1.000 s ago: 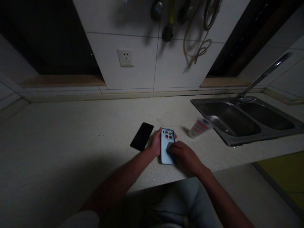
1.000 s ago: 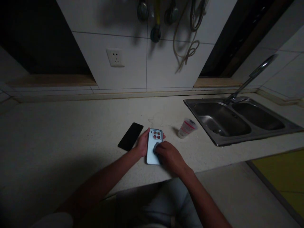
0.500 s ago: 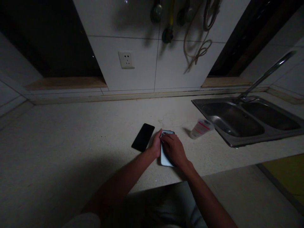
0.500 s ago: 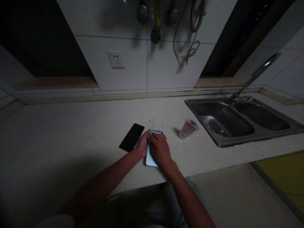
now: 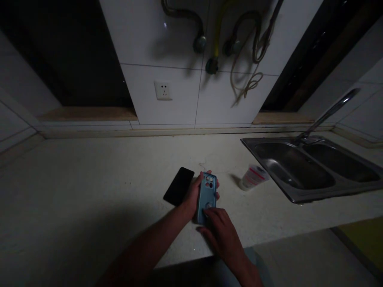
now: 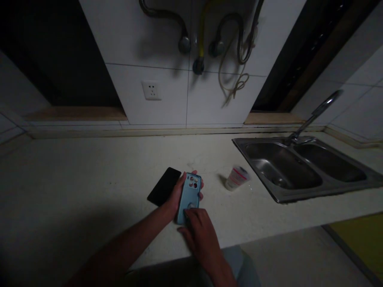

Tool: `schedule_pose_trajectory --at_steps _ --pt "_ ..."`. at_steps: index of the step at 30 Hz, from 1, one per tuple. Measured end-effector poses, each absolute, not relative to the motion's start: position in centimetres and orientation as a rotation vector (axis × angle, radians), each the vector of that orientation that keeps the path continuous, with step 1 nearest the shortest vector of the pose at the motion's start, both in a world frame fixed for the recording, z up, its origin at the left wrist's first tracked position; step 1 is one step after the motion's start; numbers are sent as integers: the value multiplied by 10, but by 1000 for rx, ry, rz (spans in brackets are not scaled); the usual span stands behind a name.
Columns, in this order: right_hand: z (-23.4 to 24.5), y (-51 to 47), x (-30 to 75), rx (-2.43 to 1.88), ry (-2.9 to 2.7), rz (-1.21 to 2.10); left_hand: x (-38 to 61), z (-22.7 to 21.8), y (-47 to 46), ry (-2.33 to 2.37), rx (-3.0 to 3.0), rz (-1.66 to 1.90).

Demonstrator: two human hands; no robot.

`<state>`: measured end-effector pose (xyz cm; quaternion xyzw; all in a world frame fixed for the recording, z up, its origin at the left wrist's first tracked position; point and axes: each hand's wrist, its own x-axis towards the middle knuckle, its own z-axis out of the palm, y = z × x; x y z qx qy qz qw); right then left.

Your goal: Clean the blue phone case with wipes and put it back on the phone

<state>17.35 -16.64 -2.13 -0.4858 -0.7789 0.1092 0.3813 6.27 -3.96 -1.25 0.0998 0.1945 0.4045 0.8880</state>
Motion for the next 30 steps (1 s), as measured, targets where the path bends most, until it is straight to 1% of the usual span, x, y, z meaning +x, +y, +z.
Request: schedule_pose_trajectory --at_steps 2,6,10,14,17,21,24,27,30 --pt "-27 -163 170 -1199 -1963 249 62 -9 -42 417 228 865" --pt "-27 -163 166 -1123 -1908 294 63 -7 -41 403 210 873" --pt "-18 -166 171 -1188 -1662 386 65 -12 -38 414 181 847" --pt "-16 -167 180 -1257 -1347 649 65 -19 -39 479 232 912" --pt "-19 -168 182 -1254 -1159 849 62 -20 -41 471 227 757" --pt "-22 -168 178 -1224 -1160 1137 60 -14 -45 262 216 749" --pt "-23 -167 178 -1252 -1177 1257 60 -9 -46 234 204 720" --pt "-24 -167 188 -1316 -1134 1204 58 -6 -43 240 140 739" --pt "-22 -168 204 -1397 -1035 1003 56 -6 -38 246 69 758"
